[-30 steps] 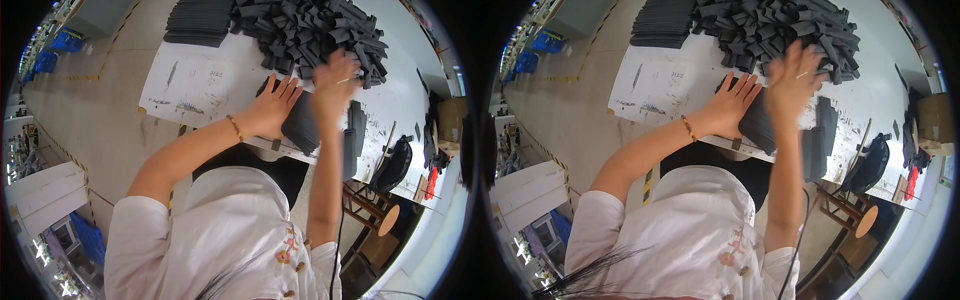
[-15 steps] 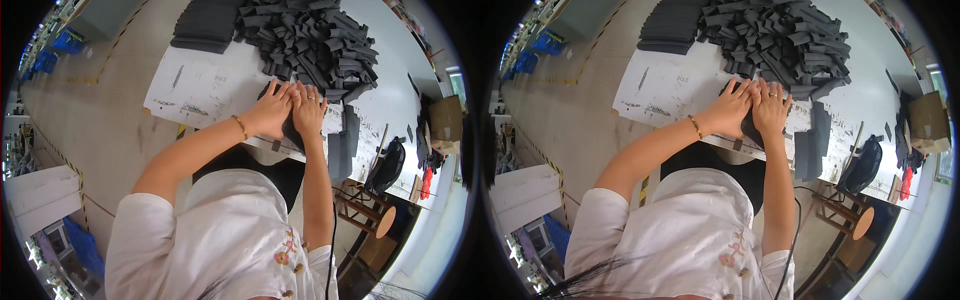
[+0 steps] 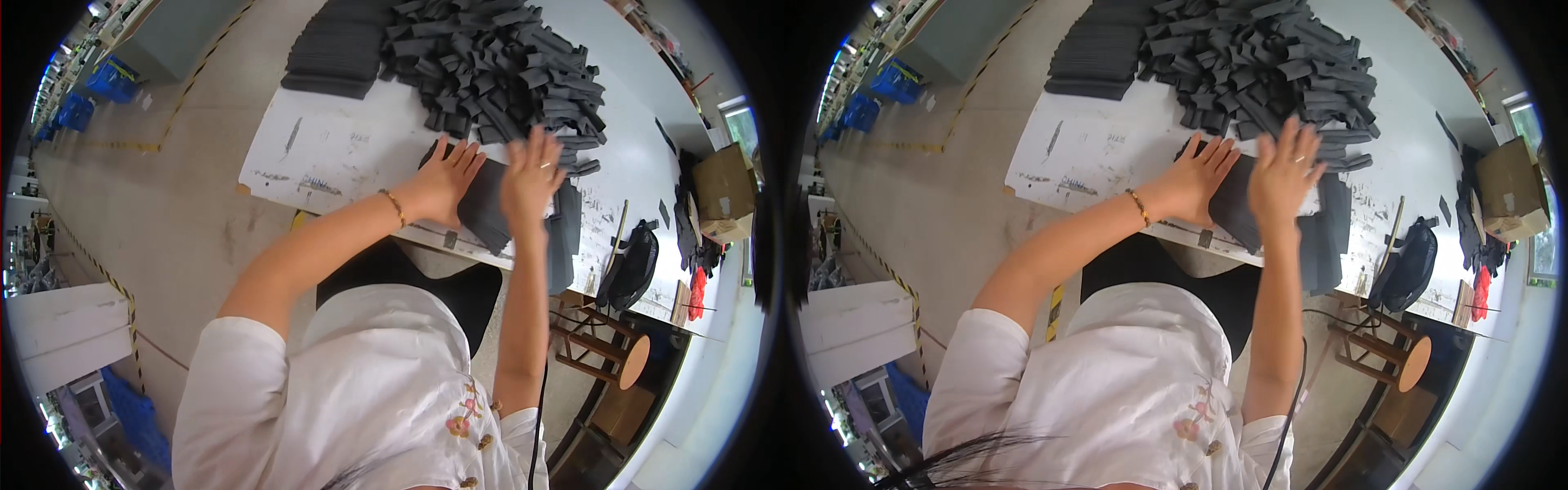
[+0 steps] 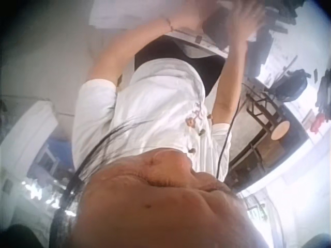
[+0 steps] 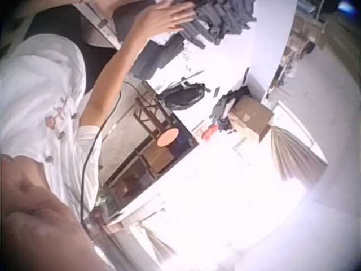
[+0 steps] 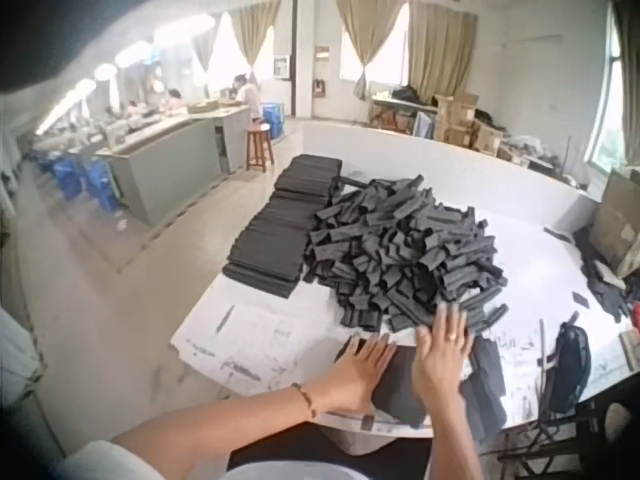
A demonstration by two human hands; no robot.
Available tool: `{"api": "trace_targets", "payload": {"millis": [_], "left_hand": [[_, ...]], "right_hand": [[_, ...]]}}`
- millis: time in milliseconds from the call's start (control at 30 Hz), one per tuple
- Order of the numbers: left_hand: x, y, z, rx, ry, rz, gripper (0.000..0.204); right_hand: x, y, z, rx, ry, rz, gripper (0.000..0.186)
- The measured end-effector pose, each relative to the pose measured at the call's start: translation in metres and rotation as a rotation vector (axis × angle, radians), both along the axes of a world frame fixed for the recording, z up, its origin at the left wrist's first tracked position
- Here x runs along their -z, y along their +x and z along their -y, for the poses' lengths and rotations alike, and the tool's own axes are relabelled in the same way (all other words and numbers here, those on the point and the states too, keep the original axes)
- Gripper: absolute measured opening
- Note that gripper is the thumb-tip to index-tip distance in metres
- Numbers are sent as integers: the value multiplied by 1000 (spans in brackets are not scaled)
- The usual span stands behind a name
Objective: Inspecting and neatly stacking rectangular gray foam padding pieces on a workbench.
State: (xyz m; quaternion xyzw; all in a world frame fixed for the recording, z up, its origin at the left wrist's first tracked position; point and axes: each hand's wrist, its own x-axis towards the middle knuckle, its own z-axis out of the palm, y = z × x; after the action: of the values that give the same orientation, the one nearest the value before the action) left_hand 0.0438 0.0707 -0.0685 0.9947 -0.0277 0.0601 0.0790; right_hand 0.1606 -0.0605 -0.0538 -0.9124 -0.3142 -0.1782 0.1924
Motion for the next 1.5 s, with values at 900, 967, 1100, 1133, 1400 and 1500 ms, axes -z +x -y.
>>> {"api": "trace_targets", "payload": {"millis": [900,967,1100,1133,1400,1500], "left_hand": [[7,-2,-4,39,-2,21,126],[-7,-1,-12,71,-59,-153,138],[-83,5,-25,-53,-348,419,115],[-101,7,-12,-64,-388,528,107],[14,18,16,-106,-103,-63,85],[-16,47,-4,-174,-163,0,86]], "right_hand": [[-2,-22,31,-497,-477,-289,128],[6,-18,36,-529,-386,-264,124],[12,-17,34,-483,-498,-214,118],[8,-20,35,-520,-345,-206,112],[4,-21,33,-512,-329,-309,117],[10,-20,34,-471,-430,-259,118]]}}
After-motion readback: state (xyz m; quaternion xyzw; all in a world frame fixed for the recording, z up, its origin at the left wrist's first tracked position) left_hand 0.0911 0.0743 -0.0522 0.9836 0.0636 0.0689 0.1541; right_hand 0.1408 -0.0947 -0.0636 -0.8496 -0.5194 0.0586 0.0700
